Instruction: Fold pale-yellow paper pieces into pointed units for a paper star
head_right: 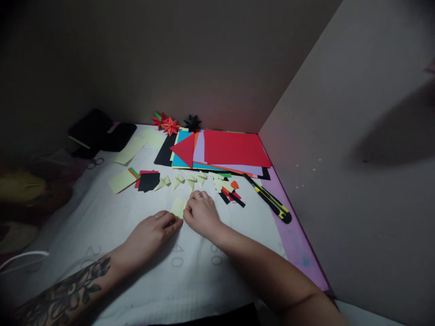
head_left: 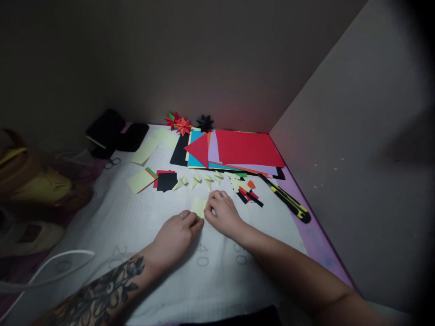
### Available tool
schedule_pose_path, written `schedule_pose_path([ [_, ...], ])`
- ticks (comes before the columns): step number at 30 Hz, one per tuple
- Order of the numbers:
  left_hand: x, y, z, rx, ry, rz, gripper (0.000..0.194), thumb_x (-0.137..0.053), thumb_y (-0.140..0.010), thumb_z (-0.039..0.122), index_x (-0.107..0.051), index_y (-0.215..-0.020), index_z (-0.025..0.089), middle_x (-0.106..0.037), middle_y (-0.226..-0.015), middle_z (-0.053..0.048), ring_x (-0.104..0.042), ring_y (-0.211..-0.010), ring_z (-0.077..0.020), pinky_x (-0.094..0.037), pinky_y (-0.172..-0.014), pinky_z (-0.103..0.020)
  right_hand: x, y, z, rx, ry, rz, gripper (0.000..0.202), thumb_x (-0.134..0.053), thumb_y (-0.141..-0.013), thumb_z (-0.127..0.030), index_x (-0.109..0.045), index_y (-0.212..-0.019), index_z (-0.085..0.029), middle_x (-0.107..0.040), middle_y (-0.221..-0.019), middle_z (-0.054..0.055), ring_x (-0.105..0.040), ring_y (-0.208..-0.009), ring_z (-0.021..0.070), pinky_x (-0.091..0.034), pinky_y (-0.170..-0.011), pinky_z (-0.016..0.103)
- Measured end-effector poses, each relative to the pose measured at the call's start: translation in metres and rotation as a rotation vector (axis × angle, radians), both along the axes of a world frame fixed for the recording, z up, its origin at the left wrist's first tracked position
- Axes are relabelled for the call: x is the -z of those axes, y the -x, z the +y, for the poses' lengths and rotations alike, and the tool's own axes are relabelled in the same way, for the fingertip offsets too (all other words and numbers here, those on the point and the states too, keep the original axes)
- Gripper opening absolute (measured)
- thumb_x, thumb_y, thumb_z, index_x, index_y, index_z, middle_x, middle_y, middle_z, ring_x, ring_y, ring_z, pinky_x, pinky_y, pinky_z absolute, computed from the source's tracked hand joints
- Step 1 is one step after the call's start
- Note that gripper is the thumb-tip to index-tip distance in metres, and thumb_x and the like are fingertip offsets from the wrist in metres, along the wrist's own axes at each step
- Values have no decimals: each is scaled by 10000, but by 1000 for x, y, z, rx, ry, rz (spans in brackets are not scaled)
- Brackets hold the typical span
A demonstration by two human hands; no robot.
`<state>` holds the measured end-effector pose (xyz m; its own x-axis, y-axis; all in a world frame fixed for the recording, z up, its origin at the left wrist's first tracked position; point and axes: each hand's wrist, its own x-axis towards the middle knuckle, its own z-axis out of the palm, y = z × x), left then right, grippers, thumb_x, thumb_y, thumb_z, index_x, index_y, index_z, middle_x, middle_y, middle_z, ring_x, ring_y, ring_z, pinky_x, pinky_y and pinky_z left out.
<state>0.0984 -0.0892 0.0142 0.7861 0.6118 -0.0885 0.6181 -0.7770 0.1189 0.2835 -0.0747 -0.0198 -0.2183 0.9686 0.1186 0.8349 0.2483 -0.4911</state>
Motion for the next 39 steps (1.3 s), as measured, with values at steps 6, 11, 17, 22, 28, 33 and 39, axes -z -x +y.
schedule_pose_path([
  [6,0,-1,-1,-12,0,9,318,-466,-879,85,-616,-1150,160,-633,-954,-80,-585,-880,-224,-506,-723,-334,0,1,-1,-4,-2,-23,109,-577,-782,-161,-566,-680,-197,-575,-933,42,-483,-914,217,-368,-784,341],
  [11,1,-1,-3,-45,-32,15,330,-468,-881,105,-601,-1175,177,-629,-944,-77,-583,-855,-227,-483,-687,-331,-5,-1,-7,2,-19,-10,109,-622,-782,-248,-521,-800,-211,-554,-939,48,-477,-930,241,-383,-800,366],
  [17,-1,1,-3,-38,7,8,326,-463,-893,115,-577,-1191,184,-618,-1009,-71,-565,-916,-233,-473,-736,-338,-5,-10,-7,157,-9,-29,127,-615,-793,-233,-490,-787,-212,-540,-908,65,-476,-896,254,-407,-792,393],
  [22,6,-2,-7,-37,-3,2,348,-480,-873,95,-557,-1211,123,-607,-1009,-103,-546,-915,-254,-479,-753,-359,0,-19,-7,-19,-179,177,122,-541,-806,-90,-566,-860,-195,-589,-934,79,-519,-931,236,-454,-829,395],
  [28,8,-2,-4,-97,-19,-34,376,-464,-867,59,-539,-1233,93,-612,-982,-119,-546,-880,-252,-484,-754,-378,4,-21,-8,-407,-250,157,376,-473,-804,-7,-641,-1078,-203,-674,-1056,88,-558,-982,227,-503,-861,400],
  [33,0,13,14,-183,-24,-91,242,-502,-889,123,-630,-1091,160,-622,-955,-98,-547,-891,-246,-466,-759,-369,6,-24,-6,-466,-234,93,387,-488,-799,-21,-649,-1105,-196,-688,-1081,93,-558,-986,233,-505,-858,405],
  [39,7,18,24,-147,-97,-194,227,-513,-894,134,-668,-1044,208,-633,-967,-76,-538,-885,-229,-437,-727,-339,3,-28,-10,-466,-193,-36,374,-528,-819,-70,-670,-1112,-255,-655,-1125,87,-533,-1023,245,-476,-872,424],
])
